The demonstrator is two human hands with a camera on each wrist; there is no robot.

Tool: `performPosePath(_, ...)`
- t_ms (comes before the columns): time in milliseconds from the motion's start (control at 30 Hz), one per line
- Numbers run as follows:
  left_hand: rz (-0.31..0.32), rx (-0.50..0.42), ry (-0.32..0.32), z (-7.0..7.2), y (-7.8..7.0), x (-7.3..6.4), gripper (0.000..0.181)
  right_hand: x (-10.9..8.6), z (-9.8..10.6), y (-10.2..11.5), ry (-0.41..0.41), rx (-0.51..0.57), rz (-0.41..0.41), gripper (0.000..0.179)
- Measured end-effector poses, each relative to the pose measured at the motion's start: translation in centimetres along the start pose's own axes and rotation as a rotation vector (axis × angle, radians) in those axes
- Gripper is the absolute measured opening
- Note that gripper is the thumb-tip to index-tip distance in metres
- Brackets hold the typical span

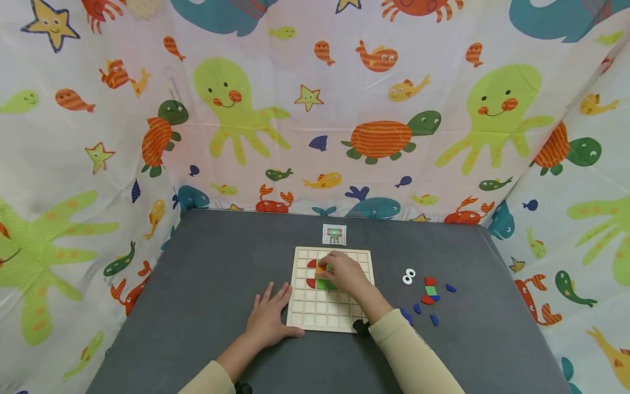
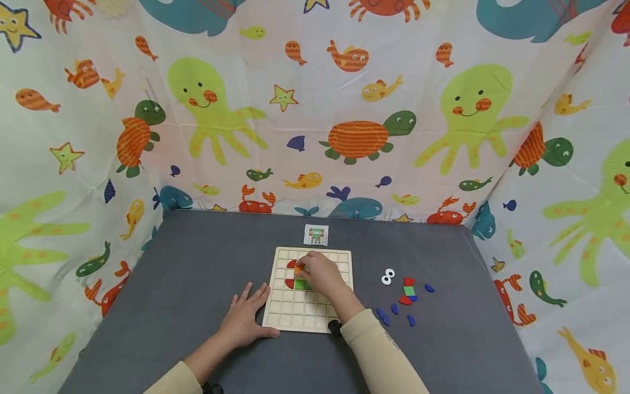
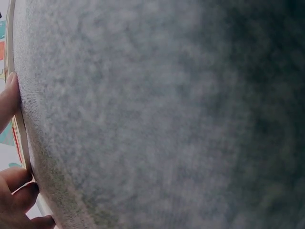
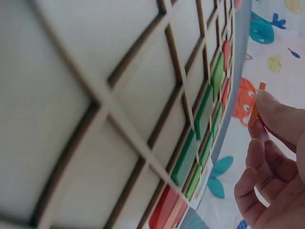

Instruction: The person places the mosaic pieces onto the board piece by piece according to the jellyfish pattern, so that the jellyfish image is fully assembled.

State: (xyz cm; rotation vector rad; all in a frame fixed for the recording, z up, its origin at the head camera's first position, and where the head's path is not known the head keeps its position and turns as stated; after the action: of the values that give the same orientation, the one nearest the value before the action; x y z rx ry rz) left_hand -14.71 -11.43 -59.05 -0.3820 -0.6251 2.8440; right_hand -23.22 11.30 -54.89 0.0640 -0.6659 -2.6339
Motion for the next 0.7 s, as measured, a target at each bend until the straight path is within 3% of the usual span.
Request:
performPosePath(433, -0.011, -0.003, 0.003, 0.3, 0.1, -0.2, 0.119, 2.0, -2.3, 0.8, 0.073, -0.054, -0.026, 0.022)
performPosePath(700, -0.018, -0.001, -0.003, 0.1, 0.0, 0.0, 0.120, 2.3, -2.5, 1.2, 0.047, -0.069, -0.015, 0.021)
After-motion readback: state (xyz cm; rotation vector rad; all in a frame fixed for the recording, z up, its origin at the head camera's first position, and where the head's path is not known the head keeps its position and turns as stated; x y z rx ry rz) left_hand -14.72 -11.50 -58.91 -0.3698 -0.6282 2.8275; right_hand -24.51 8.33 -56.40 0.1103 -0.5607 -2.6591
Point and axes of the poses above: each hand's wrist, its own x-axis towards the middle knuckle, its own z-axis out of the back of the hand, y = z × x, the point moved 1 cm from there along x, towards the middle knuckle, and after that the axes turned 1 degree about x, right-handed, at the moved point
